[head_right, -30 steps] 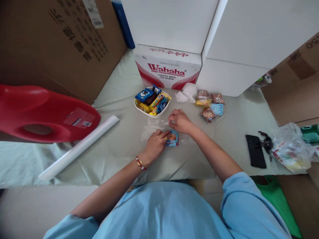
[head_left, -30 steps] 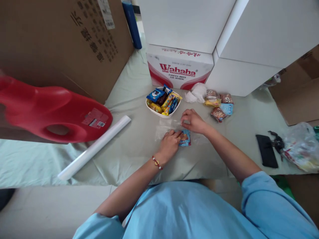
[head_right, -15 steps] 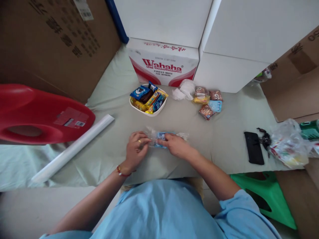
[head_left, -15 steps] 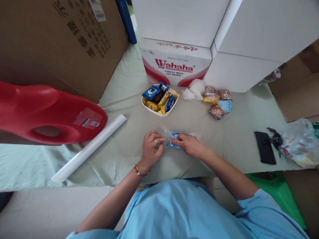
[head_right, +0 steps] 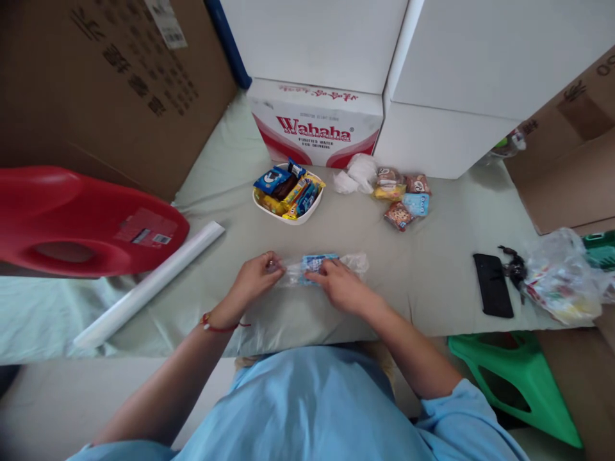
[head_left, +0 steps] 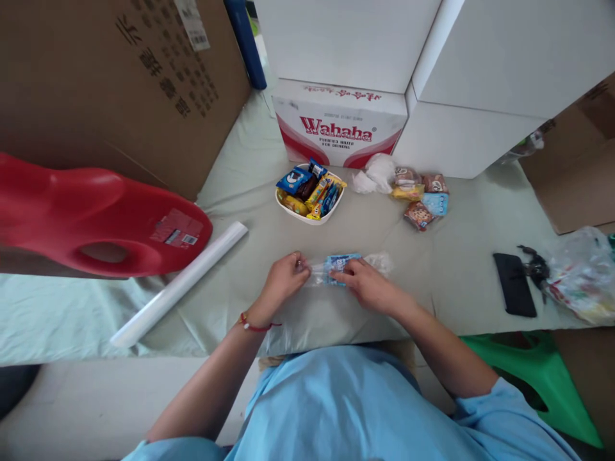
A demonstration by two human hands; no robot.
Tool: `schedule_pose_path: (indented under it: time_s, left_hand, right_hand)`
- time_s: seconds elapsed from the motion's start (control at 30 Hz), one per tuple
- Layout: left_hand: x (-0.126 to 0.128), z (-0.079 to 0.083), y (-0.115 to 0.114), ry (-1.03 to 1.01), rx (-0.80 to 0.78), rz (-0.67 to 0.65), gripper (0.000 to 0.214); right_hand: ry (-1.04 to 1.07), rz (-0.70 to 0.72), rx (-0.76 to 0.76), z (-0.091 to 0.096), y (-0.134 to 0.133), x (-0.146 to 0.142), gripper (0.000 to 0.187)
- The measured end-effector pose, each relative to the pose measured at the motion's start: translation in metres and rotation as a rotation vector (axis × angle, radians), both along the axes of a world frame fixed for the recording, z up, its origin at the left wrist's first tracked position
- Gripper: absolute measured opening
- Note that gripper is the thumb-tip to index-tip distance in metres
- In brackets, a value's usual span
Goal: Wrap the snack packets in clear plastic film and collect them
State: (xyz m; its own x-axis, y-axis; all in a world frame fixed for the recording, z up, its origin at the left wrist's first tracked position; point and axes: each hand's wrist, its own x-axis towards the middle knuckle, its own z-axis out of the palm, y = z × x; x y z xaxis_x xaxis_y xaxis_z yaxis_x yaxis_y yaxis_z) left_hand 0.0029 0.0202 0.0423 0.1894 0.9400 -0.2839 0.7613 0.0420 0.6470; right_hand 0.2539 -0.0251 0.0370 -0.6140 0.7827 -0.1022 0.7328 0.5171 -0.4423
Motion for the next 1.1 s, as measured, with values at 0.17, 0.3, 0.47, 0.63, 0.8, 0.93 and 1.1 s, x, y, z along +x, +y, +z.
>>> schedule_pose_path:
  time_s: [0.17,0.3,0.47,0.63,0.8,0.93,1.1]
  left_hand:
    - [0.012,0.010,-0.012,-0.463,-0.055,0.169,0.022]
    - [0.052,0.009,-0.016,-0.450,0.025,0.020,0.014]
    - [0.079,-0.005,-0.033,-0.139,0.350,-0.321,0.028]
    - [0.074,-0.020,-0.048,0.010,0.451,-0.398,0.050]
    - [0.072,-0.030,-0.051,0.032,0.497,-0.414,0.057]
    - [0.074,-0.034,-0.053,0.080,0.538,-0.421,0.052]
    - [0.074,-0.035,-0.060,0.146,0.559,-0.413,0.053]
  right_hand:
    - [0.203,0.025,-0.047,0.000,-0.009,0.008,0.068]
    - [0.237,0.037,-0.055,0.002,-0.016,0.011,0.062]
    - [0.254,0.019,-0.100,0.007,-0.034,0.028,0.047]
    - [0.361,-0.181,-0.190,-0.001,-0.068,0.072,0.026]
    - [0.419,-0.919,-0.208,-0.013,-0.066,0.103,0.049]
    - [0.308,-0.951,-0.093,-0.018,-0.034,0.086,0.059]
    - [0.154,-0.787,0.047,-0.026,-0.017,0.054,0.033]
